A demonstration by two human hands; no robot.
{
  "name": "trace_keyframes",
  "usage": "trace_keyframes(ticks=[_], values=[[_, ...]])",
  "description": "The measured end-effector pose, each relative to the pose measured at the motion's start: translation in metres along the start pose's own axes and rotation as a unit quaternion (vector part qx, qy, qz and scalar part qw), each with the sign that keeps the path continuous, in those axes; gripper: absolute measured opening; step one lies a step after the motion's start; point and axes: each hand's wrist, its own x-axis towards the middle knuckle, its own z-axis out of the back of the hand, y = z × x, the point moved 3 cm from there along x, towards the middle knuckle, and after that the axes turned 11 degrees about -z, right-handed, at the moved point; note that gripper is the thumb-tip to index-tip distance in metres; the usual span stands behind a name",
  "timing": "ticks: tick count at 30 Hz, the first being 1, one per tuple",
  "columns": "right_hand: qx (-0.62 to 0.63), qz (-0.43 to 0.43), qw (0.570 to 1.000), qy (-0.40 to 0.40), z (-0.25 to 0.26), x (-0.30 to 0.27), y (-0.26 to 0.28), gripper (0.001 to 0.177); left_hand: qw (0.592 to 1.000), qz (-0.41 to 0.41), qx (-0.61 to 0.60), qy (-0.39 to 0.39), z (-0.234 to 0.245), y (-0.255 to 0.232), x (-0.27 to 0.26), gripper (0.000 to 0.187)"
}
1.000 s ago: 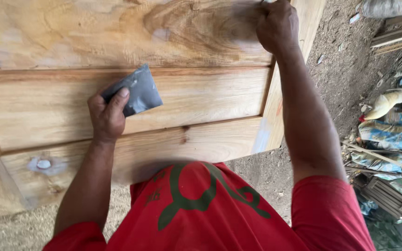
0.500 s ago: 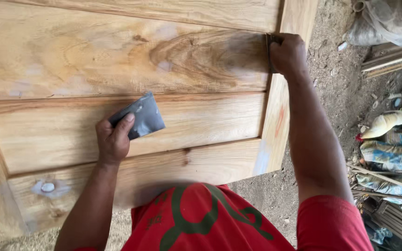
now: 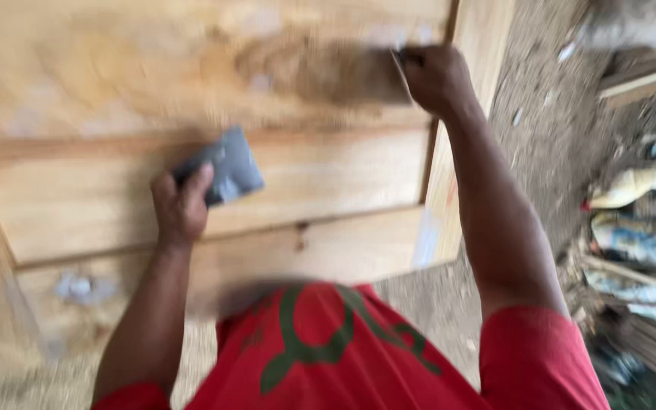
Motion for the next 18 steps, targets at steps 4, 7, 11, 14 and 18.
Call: trace_keyframes(ticks=[4,7,11,14,18], values=[[-0.068,-0.202,0.972,0.102,-0.006,0.017,-0.011,0.035,1.000,-0.010,-0.011,0.020,0.000,0.008,-0.001,0.034],[-0.135,-0.097,0.978,0.126,-0.039,0.011,-0.026,0.031,0.998,-0.050,-0.021,0.017,0.003,0.015,-0.011,0.032],[-0.067,-0.078,0.994,0.022,-0.038,0.030,-0.035,0.025,0.997,-0.069,-0.045,0.012,0.000,0.018,0.003,0.033],[-0.144,-0.075,0.986,0.039,-0.033,0.015,-0.015,0.029,0.997,-0.074,0.032,0.009,0.001,0.016,-0.006,0.035],[-0.091,0.015,0.988,0.122,-0.014,-0.043,0.029,0.029,0.993,-0.113,-0.015,-0.005,-0.002,0.017,0.006,0.035]])
